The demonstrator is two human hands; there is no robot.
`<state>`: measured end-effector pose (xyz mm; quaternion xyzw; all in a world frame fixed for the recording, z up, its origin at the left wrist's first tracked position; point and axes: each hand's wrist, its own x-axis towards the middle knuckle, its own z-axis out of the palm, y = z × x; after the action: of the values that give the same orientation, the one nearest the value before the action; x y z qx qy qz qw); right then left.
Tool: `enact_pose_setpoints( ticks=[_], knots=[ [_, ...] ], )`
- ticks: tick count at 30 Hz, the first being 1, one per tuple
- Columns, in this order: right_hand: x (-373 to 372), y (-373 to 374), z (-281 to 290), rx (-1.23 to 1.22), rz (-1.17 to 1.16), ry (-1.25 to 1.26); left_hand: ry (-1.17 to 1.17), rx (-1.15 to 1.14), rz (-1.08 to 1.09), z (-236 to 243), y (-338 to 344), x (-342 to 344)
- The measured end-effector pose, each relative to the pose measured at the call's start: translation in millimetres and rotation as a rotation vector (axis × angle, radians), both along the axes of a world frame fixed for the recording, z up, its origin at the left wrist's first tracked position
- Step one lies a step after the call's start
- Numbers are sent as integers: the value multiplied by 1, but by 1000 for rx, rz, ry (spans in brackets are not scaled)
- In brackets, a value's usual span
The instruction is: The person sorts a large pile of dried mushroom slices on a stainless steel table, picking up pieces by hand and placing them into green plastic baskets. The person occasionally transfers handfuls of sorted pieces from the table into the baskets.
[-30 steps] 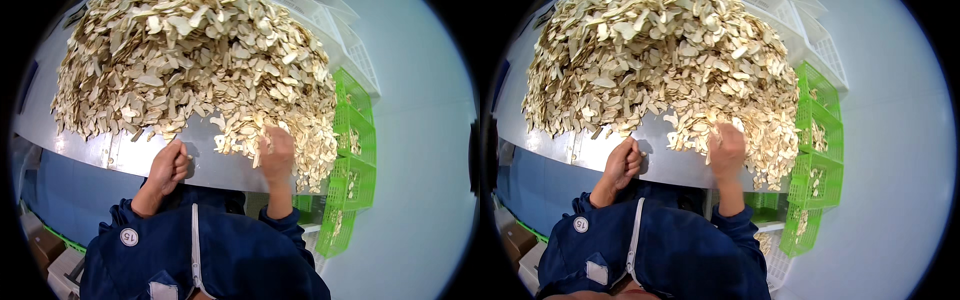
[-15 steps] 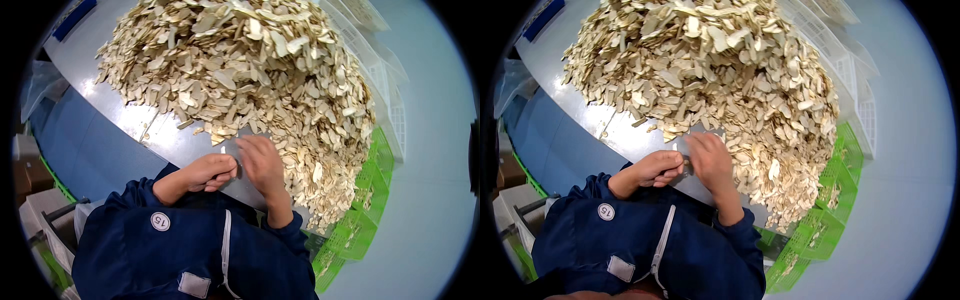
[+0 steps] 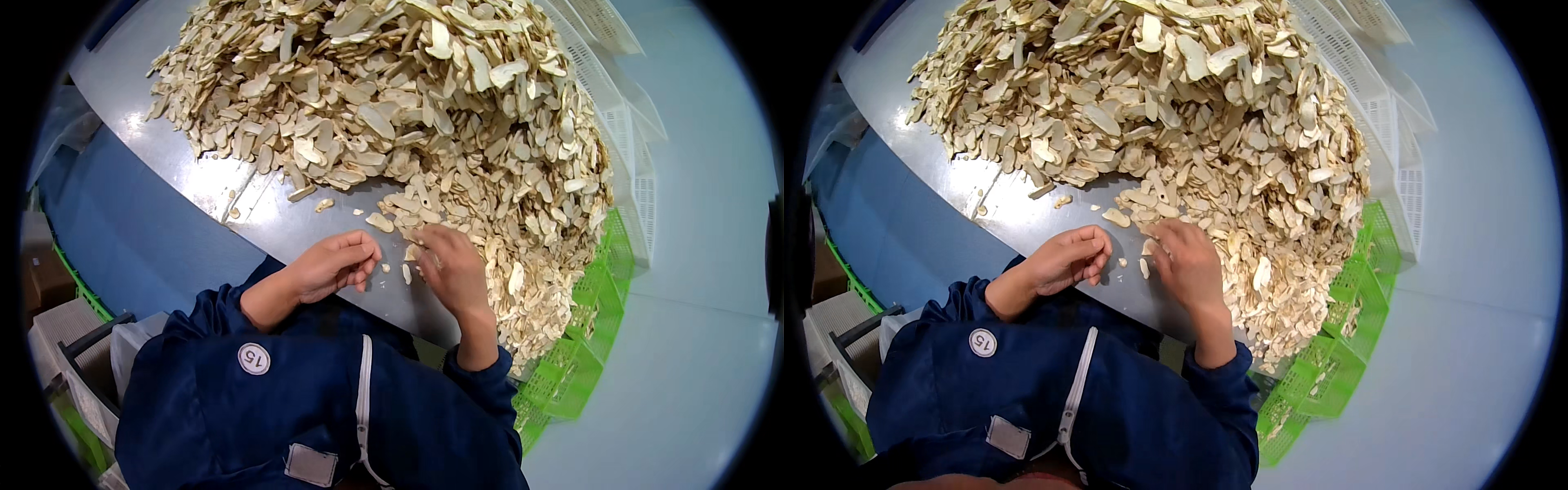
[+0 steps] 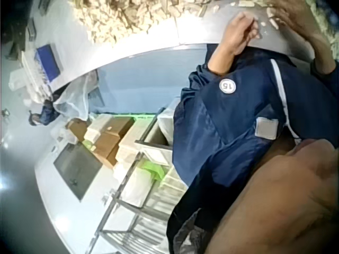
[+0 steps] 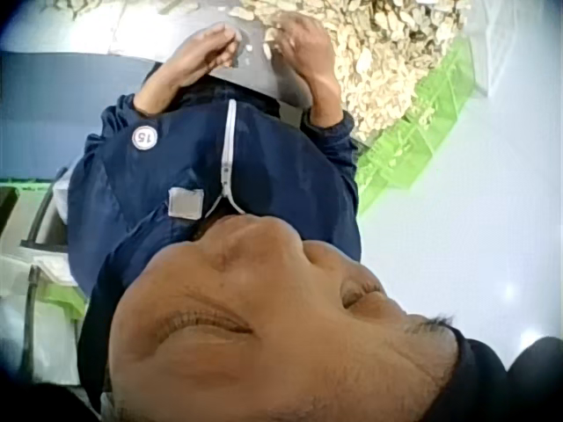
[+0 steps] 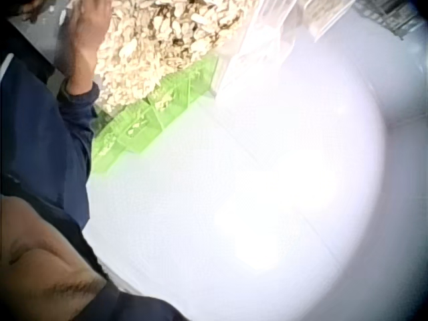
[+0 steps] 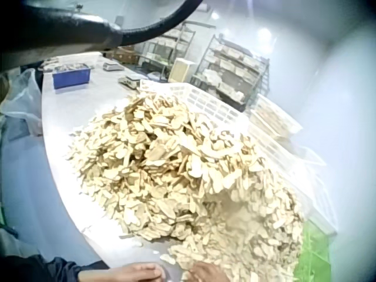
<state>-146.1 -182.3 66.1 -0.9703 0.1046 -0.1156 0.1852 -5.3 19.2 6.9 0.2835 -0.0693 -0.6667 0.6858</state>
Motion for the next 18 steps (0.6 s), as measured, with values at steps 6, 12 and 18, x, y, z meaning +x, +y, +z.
enact_pose_setpoints(
  ticks=[6,12,18],
  knots=[
    [47,3,-10,-242,-162,-117,32,-28,-17,-1,-10,-5],
    [36,5,-7,-62,-274,-20,19,-64,8,-4,0,-5],
    [10,22,7,732,-153,-56,238,-58,-3,11,-6,-7]
  ],
)
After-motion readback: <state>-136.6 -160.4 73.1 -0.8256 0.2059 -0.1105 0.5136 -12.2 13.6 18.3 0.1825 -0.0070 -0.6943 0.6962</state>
